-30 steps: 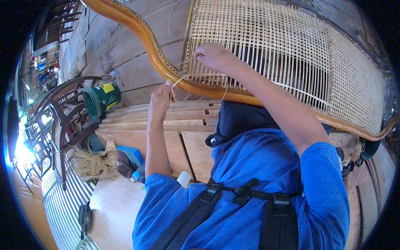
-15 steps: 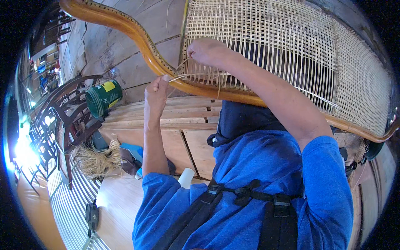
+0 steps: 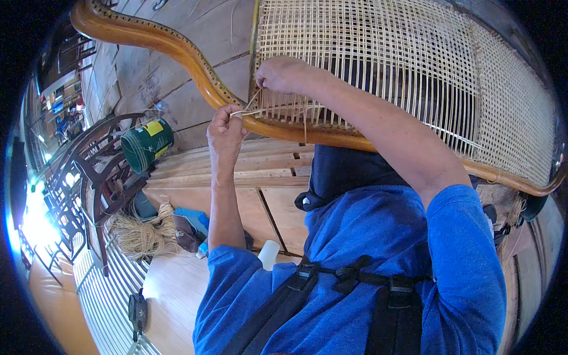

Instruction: Repairing and weaving the rattan seat of a wooden bench using a knife, hammer, and punch.

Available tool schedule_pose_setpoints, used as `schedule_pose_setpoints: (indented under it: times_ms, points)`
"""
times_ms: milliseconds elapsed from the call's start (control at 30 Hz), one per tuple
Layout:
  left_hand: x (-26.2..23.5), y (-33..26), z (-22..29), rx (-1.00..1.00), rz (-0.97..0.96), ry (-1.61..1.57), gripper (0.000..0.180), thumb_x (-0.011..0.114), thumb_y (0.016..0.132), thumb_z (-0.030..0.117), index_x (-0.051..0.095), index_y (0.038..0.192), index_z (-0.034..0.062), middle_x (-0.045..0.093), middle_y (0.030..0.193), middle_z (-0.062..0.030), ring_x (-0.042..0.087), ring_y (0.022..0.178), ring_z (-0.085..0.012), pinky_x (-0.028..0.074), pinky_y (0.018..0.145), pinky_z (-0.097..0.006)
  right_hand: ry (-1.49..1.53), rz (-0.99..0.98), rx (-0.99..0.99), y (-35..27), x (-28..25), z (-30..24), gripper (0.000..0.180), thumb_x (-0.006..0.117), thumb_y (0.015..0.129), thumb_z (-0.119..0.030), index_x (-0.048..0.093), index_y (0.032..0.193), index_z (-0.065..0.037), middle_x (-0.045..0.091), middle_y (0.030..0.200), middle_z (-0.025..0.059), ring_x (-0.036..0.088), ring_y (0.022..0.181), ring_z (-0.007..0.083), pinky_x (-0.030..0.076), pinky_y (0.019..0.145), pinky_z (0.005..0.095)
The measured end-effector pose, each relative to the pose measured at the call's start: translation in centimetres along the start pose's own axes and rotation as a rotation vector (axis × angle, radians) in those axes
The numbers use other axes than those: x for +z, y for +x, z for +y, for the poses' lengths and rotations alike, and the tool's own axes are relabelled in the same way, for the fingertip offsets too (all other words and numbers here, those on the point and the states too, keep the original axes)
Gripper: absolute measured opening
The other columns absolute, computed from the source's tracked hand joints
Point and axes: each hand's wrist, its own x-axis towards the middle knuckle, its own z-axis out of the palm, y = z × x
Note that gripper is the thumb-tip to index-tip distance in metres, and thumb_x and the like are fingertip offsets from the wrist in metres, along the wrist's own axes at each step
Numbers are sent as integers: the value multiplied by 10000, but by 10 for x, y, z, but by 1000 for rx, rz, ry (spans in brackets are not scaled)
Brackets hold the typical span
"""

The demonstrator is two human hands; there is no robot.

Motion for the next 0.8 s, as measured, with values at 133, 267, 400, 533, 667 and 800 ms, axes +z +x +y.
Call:
schedule_pose_setpoints:
  times_ms: [133,267,400,533,667,800]
  points:
    - [-1,1,2,196,35,196,114,547,854,42,619,943,32,563,802,-18,513,709,-80,421,624,-216,58,-28,-45,0,-1,-2,176,556,836,-118,664,971,-86,661,865,135,633,808,263,487,738,378]
    - [-6,0,5,513,22,351,143,556,844,22,633,962,45,583,851,-53,539,737,-116,461,685,-241,181,-139,-53,1,2,-10,152,570,830,-89,654,952,-58,654,816,131,629,751,245,482,685,357]
    - [-13,-8,10,331,-29,366,182,566,841,18,623,1012,40,584,903,-47,534,738,-109,463,693,-239,203,-149,-204,0,10,-27,146,556,829,-106,657,925,-62,649,792,130,626,725,248,479,655,359]
    - [-19,-20,16,148,-51,185,210,559,868,75,590,1063,5,580,887,-44,534,711,-91,463,645,-234,38,-121,-167,-8,21,-44,167,528,826,-148,656,890,-62,648,801,149,624,734,293,476,657,390]
    - [-25,-33,15,-10,-94,167,225,522,895,124,575,1055,-26,579,839,-46,521,633,-71,437,560,-213,22,-70,-170,-16,31,-56,187,528,823,-176,655,896,-59,642,809,169,625,775,327,477,689,423]
    - [-22,-36,6,-39,-185,95,216,507,895,115,577,1046,-24,588,820,-37,520,597,-70,407,504,-204,50,28,-252,-30,46,-64,188,532,823,-187,650,895,-60,637,811,170,625,782,332,483,706,431]
